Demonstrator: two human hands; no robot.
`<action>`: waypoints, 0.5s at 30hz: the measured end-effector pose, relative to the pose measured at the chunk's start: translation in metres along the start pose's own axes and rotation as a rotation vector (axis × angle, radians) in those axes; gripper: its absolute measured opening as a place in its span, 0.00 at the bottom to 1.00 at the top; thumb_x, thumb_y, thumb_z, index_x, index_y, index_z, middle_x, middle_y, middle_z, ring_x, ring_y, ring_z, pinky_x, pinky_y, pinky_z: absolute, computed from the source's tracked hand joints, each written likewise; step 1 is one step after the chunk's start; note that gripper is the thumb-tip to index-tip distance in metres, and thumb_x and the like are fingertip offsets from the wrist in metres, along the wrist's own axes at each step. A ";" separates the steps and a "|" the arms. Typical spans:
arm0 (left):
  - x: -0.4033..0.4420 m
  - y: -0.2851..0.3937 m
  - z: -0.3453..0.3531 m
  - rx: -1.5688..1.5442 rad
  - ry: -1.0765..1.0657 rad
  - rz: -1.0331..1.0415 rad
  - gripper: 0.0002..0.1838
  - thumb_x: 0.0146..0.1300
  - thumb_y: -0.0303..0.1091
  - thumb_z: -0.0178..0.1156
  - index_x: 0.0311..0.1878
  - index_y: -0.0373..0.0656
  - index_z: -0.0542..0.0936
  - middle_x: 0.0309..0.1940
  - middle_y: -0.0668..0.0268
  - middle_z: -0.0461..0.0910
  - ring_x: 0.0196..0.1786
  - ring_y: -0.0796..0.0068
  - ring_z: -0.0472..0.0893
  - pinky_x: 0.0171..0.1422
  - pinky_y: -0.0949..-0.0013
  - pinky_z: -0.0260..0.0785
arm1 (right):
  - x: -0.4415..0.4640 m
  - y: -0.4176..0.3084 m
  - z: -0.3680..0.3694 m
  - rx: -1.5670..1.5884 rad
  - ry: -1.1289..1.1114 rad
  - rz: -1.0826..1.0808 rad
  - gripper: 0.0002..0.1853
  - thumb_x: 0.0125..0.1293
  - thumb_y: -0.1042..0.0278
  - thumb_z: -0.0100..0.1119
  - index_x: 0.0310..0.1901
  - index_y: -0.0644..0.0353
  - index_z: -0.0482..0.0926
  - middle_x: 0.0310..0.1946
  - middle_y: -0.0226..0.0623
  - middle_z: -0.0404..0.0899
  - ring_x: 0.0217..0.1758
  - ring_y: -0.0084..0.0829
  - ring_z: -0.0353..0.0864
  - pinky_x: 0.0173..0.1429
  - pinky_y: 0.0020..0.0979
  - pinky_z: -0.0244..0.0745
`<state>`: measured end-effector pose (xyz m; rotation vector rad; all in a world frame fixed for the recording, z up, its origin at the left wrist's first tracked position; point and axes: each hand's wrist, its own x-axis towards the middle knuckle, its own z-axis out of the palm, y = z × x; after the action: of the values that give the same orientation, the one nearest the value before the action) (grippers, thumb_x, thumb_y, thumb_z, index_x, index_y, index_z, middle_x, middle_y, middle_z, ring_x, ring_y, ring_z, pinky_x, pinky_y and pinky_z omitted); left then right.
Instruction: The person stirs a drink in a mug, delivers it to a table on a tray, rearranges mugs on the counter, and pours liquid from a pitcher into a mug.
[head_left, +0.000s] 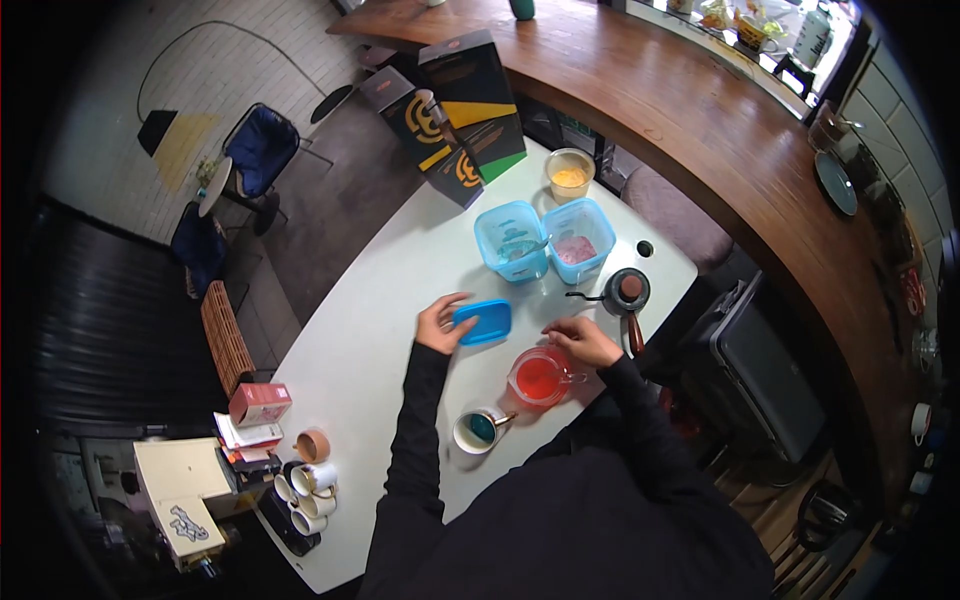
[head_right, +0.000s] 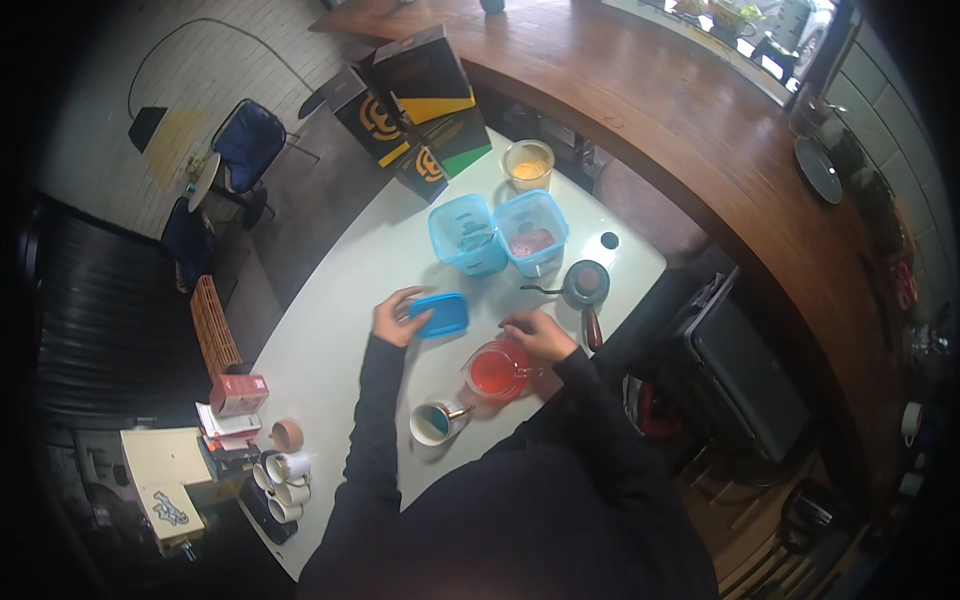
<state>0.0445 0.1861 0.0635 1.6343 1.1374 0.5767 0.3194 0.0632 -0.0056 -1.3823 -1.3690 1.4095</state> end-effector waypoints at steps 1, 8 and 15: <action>-0.004 -0.003 -0.009 -0.054 0.070 0.047 0.26 0.56 0.32 0.73 0.59 0.40 0.78 0.46 0.59 0.83 0.51 0.69 0.83 0.59 0.64 0.75 | -0.012 -0.009 -0.003 -0.026 0.015 -0.044 0.16 0.74 0.64 0.54 0.52 0.69 0.80 0.40 0.42 0.85 0.43 0.32 0.85 0.51 0.34 0.80; -0.029 0.057 -0.049 -0.209 0.282 0.250 0.25 0.56 0.24 0.73 0.57 0.35 0.77 0.45 0.58 0.84 0.48 0.73 0.83 0.54 0.69 0.77 | -0.089 -0.088 -0.032 -0.103 0.158 -0.043 0.15 0.73 0.65 0.55 0.53 0.68 0.79 0.41 0.47 0.84 0.44 0.39 0.85 0.50 0.37 0.79; -0.007 0.142 0.022 -0.315 -0.154 0.294 0.23 0.58 0.22 0.70 0.57 0.34 0.76 0.47 0.58 0.83 0.50 0.72 0.82 0.57 0.70 0.75 | -0.111 -0.128 -0.036 0.159 0.293 -0.235 0.15 0.76 0.66 0.53 0.57 0.65 0.77 0.36 0.32 0.82 0.36 0.18 0.78 0.42 0.23 0.77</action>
<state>0.1160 0.1647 0.1870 1.5471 0.6592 0.7624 0.3497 -0.0147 0.1462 -1.2247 -1.1597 1.0883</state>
